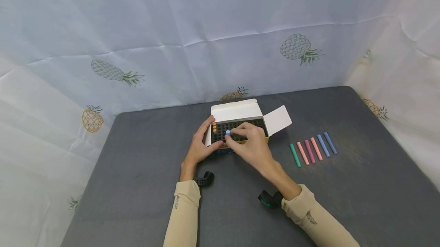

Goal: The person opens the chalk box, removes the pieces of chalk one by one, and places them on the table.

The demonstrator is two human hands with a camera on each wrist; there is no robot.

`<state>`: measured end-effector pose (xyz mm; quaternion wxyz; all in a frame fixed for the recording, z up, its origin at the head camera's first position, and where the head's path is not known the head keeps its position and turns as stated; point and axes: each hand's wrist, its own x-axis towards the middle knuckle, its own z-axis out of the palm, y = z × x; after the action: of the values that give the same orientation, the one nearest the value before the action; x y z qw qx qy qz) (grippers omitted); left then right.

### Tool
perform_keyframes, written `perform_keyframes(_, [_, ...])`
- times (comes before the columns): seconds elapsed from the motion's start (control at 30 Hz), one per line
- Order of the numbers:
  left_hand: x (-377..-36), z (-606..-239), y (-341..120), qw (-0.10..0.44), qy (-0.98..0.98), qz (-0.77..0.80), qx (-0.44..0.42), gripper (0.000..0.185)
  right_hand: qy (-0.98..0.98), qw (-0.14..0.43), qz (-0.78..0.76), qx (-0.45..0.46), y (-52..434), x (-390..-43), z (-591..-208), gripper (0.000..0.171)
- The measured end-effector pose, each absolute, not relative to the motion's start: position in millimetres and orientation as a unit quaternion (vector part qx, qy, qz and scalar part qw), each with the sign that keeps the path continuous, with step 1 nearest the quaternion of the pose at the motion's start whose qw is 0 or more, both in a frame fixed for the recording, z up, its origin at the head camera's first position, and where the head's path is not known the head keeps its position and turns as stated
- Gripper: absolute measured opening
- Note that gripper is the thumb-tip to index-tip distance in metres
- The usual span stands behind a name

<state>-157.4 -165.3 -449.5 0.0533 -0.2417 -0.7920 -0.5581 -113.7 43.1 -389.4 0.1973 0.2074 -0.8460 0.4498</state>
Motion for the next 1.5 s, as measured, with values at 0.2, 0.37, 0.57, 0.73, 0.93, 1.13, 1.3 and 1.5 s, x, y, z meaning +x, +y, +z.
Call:
perform_keyframes(0.2, [-157.8,-448.8,-166.1,0.056,-0.794,-0.554,-0.244,0.079,-0.845,0.198,0.451,0.210,48.1,-107.1,-389.1,0.014])
perform_keyframes(0.37, [-157.7,-448.6,-166.4,0.053,-0.797,-0.552,-0.238,0.078,-0.846,0.189,0.455,0.203,54.5,-101.4,-391.7,0.013])
perform_keyframes(0.57, [-156.5,-447.6,-166.2,0.056,-0.800,-0.549,-0.234,0.078,-0.849,0.196,0.454,0.186,65.3,-99.1,-394.4,0.014])
perform_keyframes(0.73, [-156.5,-446.5,-165.5,0.057,-0.799,-0.550,-0.234,0.079,-0.851,0.204,0.451,0.173,74.0,-99.5,-396.7,0.012])
perform_keyframes(0.93, [-157.5,-450.4,-165.8,0.063,-0.800,-0.550,-0.233,0.081,-0.861,0.211,0.435,0.160,84.6,-99.7,-398.9,0.011])
perform_keyframes(1.13, [-157.3,-450.3,-166.4,0.059,-0.801,-0.548,-0.233,0.079,-0.858,0.236,0.430,0.150,97.3,-99.0,-400.5,0.010])
perform_keyframes(1.3, [-156.2,-446.0,-165.0,0.051,-0.804,-0.546,-0.230,0.079,-0.860,0.245,0.425,0.138,110.0,-98.5,-400.7,0.009])
perform_keyframes(1.5, [-156.5,-446.0,-163.9,0.047,-0.804,-0.546,-0.229,0.079,-0.864,0.259,0.415,0.120,125.2,-100.4,-403.0,0.009])
